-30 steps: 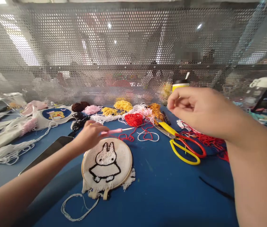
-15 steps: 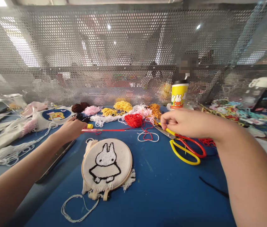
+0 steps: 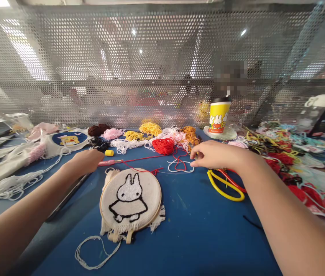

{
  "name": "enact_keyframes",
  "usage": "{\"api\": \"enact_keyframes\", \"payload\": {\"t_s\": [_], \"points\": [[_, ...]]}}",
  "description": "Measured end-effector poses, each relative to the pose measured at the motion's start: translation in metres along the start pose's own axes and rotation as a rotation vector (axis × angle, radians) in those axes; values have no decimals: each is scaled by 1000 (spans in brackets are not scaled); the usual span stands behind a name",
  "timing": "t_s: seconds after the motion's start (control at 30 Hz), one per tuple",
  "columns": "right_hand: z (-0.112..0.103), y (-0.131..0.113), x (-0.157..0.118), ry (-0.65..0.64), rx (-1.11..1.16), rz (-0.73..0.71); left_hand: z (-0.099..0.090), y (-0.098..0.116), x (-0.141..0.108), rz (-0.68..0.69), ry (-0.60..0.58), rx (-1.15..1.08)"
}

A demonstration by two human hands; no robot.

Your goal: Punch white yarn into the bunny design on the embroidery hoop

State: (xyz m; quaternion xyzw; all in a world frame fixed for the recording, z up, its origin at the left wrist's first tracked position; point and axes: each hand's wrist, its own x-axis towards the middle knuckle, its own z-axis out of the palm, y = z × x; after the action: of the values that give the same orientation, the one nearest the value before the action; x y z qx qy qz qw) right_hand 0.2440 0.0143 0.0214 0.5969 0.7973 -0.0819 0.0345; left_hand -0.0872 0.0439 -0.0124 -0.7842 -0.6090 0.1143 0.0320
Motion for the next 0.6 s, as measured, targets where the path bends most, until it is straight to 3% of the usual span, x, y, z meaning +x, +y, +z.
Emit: {"api": "enact_keyframes", "payload": {"t_s": [0.33, 0.5, 0.6], "points": [[40, -30, 26, 61, 133, -270, -2, 7, 0, 230, 126, -122], [82, -51, 42, 224, 241, -321, -8, 15, -2, 375, 196, -282], [96, -60, 46, 343, 333, -368, -11, 21, -5, 364, 259, -387]]}}
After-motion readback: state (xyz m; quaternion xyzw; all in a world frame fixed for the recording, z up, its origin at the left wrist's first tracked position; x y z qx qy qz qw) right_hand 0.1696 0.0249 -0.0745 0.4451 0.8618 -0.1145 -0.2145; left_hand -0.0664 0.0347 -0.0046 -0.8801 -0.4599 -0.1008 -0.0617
